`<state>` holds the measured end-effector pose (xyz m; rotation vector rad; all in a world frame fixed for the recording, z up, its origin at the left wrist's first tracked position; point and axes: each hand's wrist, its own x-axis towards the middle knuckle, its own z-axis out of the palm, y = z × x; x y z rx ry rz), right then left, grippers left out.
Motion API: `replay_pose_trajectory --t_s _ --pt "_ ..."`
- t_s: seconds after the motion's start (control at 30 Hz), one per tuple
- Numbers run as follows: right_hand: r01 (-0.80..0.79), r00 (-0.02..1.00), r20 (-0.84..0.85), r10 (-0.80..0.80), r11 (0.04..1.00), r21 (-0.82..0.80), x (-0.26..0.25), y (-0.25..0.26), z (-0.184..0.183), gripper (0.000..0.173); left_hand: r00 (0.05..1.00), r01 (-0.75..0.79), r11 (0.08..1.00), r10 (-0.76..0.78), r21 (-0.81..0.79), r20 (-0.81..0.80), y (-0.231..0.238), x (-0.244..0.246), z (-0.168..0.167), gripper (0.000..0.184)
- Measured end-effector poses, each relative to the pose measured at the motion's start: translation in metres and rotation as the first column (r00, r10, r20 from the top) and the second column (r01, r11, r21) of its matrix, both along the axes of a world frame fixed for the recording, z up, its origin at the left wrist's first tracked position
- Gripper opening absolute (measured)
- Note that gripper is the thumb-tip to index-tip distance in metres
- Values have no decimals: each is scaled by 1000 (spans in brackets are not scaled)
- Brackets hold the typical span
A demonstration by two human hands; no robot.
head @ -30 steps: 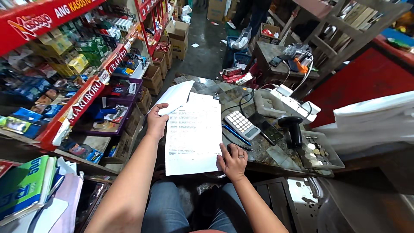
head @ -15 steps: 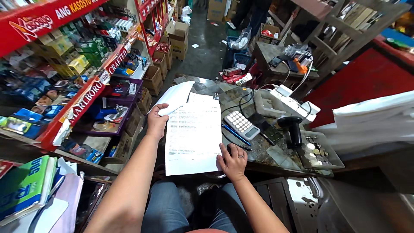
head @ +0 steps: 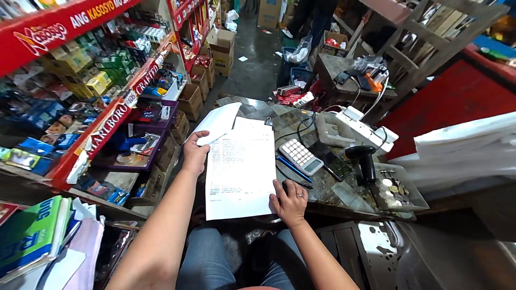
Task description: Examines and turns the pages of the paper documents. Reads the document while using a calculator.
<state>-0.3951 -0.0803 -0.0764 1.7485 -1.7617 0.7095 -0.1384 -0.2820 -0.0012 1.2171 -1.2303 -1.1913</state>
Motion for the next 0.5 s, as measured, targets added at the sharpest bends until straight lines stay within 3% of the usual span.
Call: replay_pose_trajectory --t_s 0.5 --pt "-5 999 43 3 999 42 2 2 3 58 999 39 999 -40 -6 -23 -1 0 -1 50"
